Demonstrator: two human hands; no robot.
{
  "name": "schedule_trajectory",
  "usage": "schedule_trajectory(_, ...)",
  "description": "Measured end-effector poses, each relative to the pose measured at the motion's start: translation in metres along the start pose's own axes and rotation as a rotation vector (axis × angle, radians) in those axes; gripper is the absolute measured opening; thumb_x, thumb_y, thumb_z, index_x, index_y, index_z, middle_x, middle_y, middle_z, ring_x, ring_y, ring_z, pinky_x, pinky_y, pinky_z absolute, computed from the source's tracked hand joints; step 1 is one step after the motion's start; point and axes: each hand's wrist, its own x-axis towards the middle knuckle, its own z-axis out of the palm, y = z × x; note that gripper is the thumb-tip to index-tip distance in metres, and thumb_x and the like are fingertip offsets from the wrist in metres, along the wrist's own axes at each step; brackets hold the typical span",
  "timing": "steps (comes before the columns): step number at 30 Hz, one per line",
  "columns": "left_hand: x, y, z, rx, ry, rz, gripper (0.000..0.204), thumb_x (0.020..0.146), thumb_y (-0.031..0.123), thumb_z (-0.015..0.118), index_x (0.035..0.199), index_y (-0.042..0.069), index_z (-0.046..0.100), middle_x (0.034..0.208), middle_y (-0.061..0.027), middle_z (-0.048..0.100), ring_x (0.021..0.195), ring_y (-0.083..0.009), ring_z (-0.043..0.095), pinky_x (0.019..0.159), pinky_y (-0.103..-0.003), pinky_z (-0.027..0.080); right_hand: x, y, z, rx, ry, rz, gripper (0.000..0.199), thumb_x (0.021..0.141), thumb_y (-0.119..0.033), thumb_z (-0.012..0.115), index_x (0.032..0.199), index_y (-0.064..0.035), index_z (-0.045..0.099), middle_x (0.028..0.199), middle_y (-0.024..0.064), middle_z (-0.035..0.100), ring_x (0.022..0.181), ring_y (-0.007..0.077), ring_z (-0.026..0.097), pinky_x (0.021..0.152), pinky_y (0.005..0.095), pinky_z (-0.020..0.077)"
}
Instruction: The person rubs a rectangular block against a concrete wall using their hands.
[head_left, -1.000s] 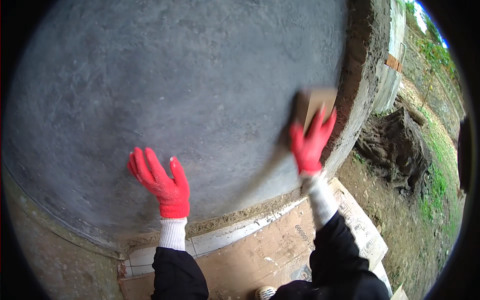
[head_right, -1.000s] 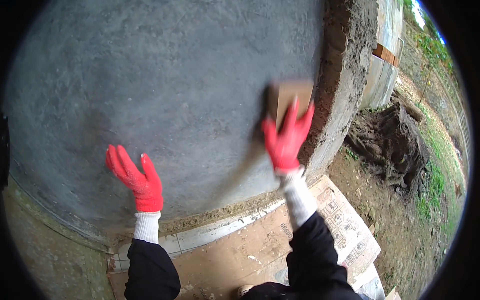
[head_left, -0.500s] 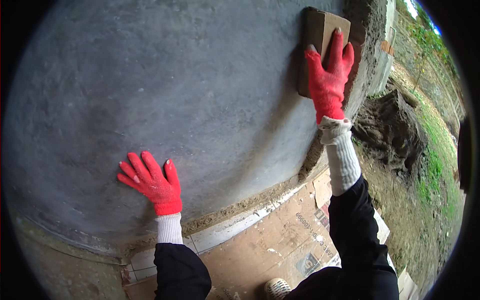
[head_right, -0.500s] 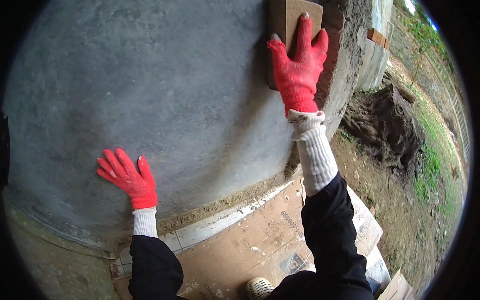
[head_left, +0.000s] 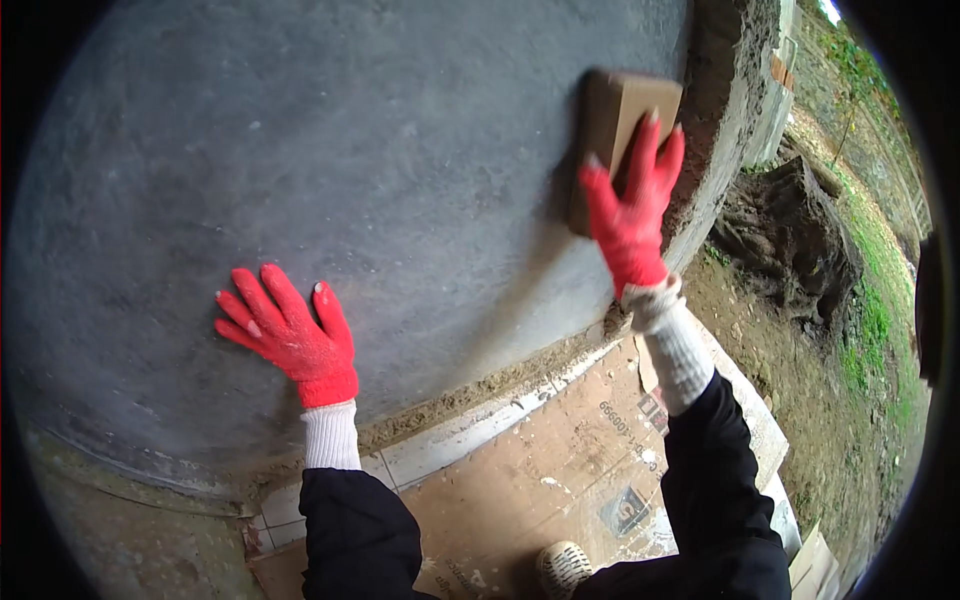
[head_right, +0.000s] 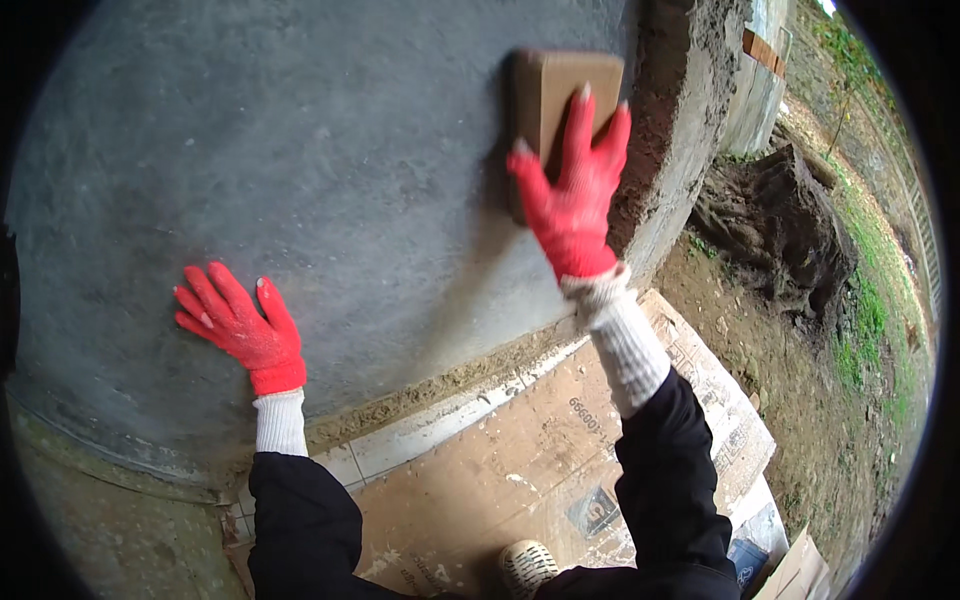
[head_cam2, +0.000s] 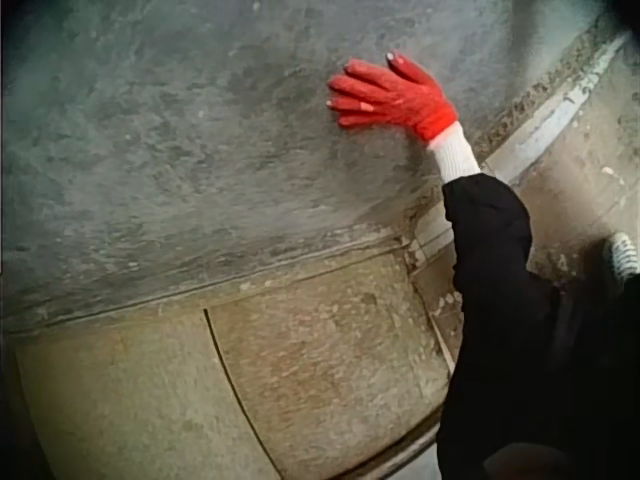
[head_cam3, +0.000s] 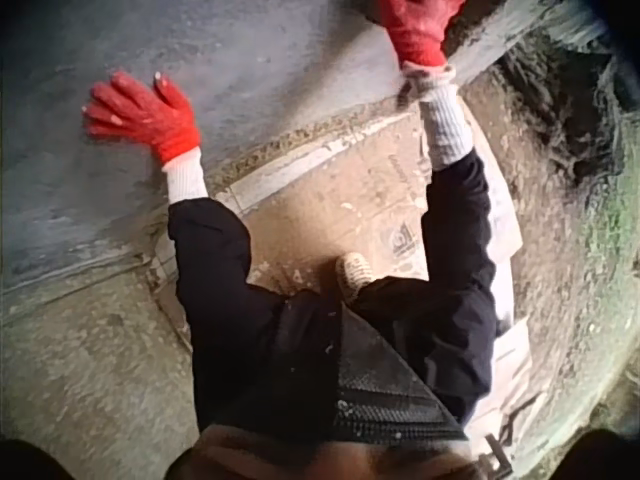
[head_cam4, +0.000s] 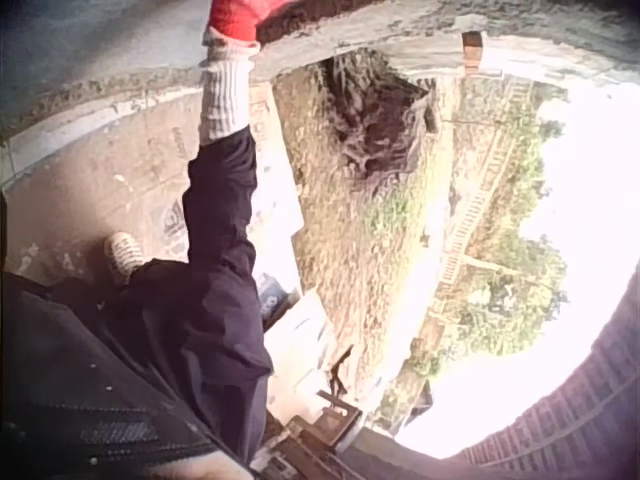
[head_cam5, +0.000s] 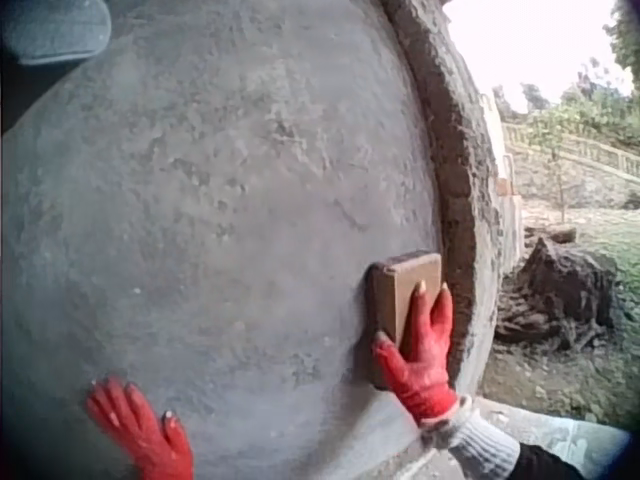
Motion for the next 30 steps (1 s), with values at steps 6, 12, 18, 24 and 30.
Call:
schedule_trajectory(6,-0.002,0.002,0.002,-0.004,-0.013,0.006,0.055,0.093,0.037,0.047,0.133,0.000,0.041,0.146,-0.0273,0.031,0.134,-0.0540,0.022,0.105,-0.070,0.013,-0.122,0.033,-0.004,0.009,-0.087,0.036,0.090,0.079,-0.035,0.074,0.151,-0.0128,0.024,0.147,0.0387,0.013,0.134,0.0549,0.024,0.108,0.0555,0.0269)
schedule_trajectory(12,-0.002,0.010,0.000,0.019,0.010,0.043,0.057,0.094,0.029,0.047,0.139,-0.003,0.035,0.149,-0.0271,0.026,0.136,-0.0522,0.021,0.108,-0.066,0.012,-0.217,0.057,-0.018,0.038,-0.255,0.122,0.097,0.079,-0.034,0.074,0.153,-0.0154,0.015,0.149,0.0398,0.005,0.137,0.0568,0.016,0.110,0.0570,0.0223)
schedule_trajectory(18,-0.004,-0.002,0.000,0.033,0.008,0.052,0.057,0.092,0.032,0.045,0.136,-0.004,0.035,0.148,-0.0287,0.026,0.136,-0.0537,0.019,0.108,-0.068,0.009,-0.044,0.017,0.001,0.026,0.092,0.137,0.081,0.079,-0.021,0.076,0.146,-0.0066,0.034,0.146,0.0368,0.021,0.134,0.0493,0.030,0.109,0.0466,0.0295)
schedule_trajectory(24,-0.001,0.009,0.001,0.007,0.007,0.042,0.057,0.093,0.032,0.045,0.137,-0.003,0.036,0.149,-0.0283,0.025,0.137,-0.0528,0.019,0.108,-0.067,0.009,-0.214,0.059,-0.007,-0.036,-0.173,0.087,0.102,0.077,-0.034,0.077,0.154,-0.0166,0.012,0.147,0.0412,0.006,0.135,0.0599,0.016,0.108,0.0605,0.0248)
schedule_trajectory(30,-0.004,0.004,0.003,0.017,0.017,0.039,0.058,0.093,0.032,0.046,0.138,-0.003,0.035,0.149,-0.0281,0.026,0.137,-0.0525,0.020,0.108,-0.067,0.009,-0.147,0.039,-0.014,0.041,-0.148,0.151,0.096,0.079,-0.035,0.076,0.151,-0.0070,0.019,0.148,0.0382,0.008,0.134,0.0540,0.025,0.109,0.0524,0.0272)
